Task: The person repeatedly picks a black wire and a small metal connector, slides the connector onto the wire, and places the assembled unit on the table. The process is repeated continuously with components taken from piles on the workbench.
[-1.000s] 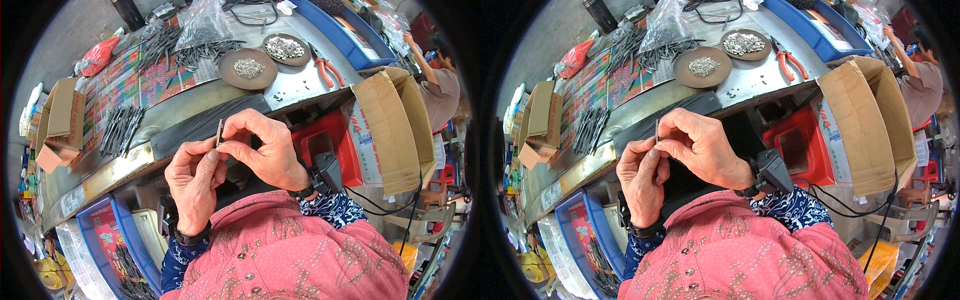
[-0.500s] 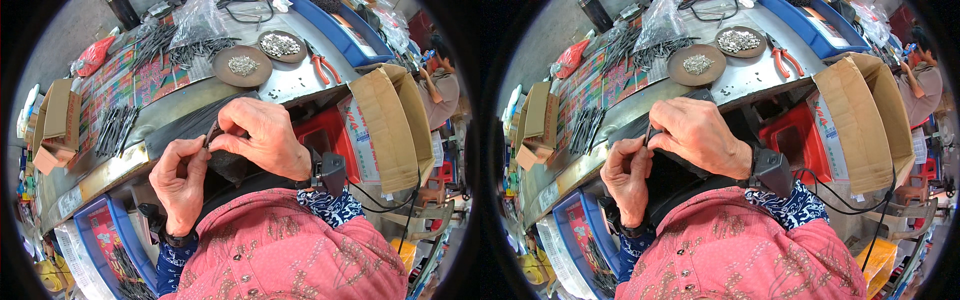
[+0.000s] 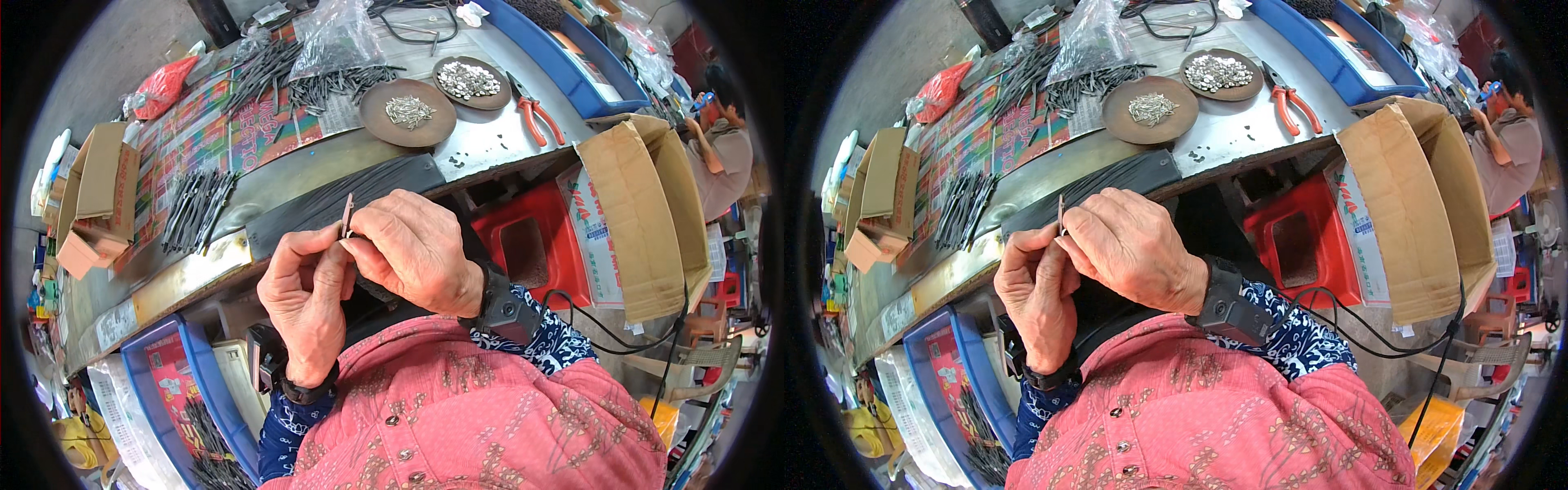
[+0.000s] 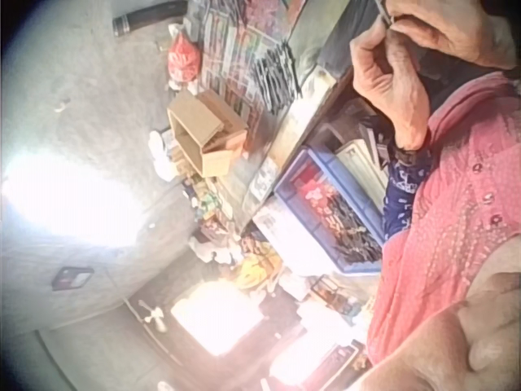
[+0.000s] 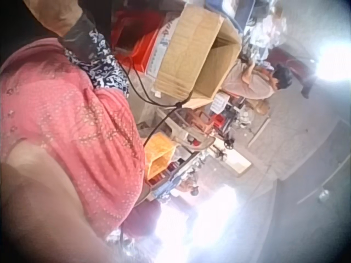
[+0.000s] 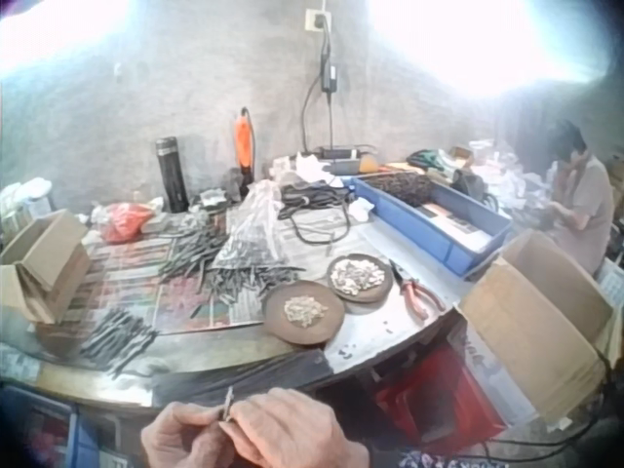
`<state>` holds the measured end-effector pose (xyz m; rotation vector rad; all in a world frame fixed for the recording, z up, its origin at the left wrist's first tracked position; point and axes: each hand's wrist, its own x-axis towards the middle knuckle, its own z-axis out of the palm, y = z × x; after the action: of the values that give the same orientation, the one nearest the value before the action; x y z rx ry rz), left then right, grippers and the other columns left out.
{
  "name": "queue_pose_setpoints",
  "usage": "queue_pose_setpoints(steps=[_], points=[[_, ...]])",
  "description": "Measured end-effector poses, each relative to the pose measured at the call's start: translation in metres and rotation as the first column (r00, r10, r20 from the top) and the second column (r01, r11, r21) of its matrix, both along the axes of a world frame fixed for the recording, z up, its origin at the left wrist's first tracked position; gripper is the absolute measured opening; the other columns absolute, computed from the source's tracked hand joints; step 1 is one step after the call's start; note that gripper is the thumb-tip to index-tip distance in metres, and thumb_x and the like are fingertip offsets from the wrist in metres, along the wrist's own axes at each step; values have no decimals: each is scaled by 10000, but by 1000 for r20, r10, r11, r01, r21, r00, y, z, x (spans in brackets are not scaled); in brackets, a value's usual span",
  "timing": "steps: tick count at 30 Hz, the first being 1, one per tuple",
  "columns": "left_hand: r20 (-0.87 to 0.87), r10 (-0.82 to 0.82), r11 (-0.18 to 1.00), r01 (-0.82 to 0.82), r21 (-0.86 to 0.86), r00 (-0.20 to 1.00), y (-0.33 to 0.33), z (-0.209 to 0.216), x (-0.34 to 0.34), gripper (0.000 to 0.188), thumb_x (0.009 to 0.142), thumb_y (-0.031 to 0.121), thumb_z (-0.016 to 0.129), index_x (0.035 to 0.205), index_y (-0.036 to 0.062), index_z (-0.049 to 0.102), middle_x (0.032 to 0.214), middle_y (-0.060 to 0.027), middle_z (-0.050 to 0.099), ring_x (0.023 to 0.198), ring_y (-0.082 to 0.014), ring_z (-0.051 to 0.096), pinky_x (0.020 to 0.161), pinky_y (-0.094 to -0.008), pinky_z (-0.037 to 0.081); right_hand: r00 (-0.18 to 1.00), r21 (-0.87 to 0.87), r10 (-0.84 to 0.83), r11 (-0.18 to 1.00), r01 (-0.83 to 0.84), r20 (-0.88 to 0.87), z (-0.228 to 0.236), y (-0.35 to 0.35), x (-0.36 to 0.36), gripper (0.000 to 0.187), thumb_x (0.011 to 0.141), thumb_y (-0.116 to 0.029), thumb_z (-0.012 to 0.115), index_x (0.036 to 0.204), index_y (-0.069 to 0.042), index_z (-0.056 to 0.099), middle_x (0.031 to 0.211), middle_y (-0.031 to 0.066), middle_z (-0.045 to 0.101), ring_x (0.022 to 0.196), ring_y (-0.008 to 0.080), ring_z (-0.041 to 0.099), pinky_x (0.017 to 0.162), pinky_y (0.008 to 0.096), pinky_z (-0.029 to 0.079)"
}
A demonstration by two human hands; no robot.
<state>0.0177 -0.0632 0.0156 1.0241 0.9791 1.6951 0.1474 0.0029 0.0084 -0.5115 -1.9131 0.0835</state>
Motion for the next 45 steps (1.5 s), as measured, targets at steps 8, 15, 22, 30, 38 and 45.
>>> queue_pose_setpoints(steps=[8, 15, 22, 30, 38, 45], points=[[-36, 32, 997, -34, -63, 999, -1, -1, 2, 57, 934, 23, 598, 989, 32, 610, 744, 23, 587, 546, -17, 410, 465, -181, 277, 1000, 29, 5, 1000, -6, 12, -3, 4, -3, 144, 770, -48, 691, 827, -21, 562, 689, 87, 536, 576, 260, 546, 517, 356, 447], [53, 9, 1000, -8, -24, 999, 0, -3, -2, 78, 924, -11, 605, 999, -1, 627, 776, 0, 616, 580, -38, 488, 497, -178, 360, 995, -190, 82, 977, -91, -56, -1, 7, -4, 211, 807, -123, 711, 718, -60, 531, 639, 91, 532, 575, 296, 563, 520, 398, 450], [-15, 36, 999, -36, -13, 999, 0, -7, -5, 104, 920, 1, 614, 1023, -5, 630, 793, -21, 637, 597, -39, 503, 511, -178, 380, 978, -576, 132, 792, -202, -162, 7, -8, -4, 451, 834, -224, 751, 1153, -20, 506, 615, 65, 521, 498, 204, 541, 476, 323, 433], [-51, 61, 997, -63, -37, 997, -4, -7, -10, 110, 918, -3, 612, 1024, -10, 639, 784, -11, 625, 593, -37, 489, 513, -179, 373, 985, -544, 136, 821, -174, -110, 10, -3, -7, 477, 902, -142, 678, 1287, -7, 430, 693, 18, 563, 587, 60, 508, 565, 212, 434], [-76, 88, 990, -96, -108, 993, -7, -6, -11, 121, 923, -4, 601, 1038, -6, 637, 756, 17, 596, 599, -29, 485, 525, -170, 375, 980, -538, 113, 823, -183, -161, 14, 2, -5, 492, 885, -120, 693, 1283, 4, 430, 727, 15, 549, 623, 51, 497, 544, 213, 411], [-50, 78, 993, -82, -87, 996, -6, -9, -12, 109, 919, 2, 612, 1026, -6, 632, 780, -26, 641, 599, -36, 505, 519, -176, 391, 989, -588, 77, 797, -139, -130, 11, 0, -9, 470, 874, -124, 713, 1249, -7, 454, 705, 2, 526, 609, 40, 486, 530, 205, 397]])
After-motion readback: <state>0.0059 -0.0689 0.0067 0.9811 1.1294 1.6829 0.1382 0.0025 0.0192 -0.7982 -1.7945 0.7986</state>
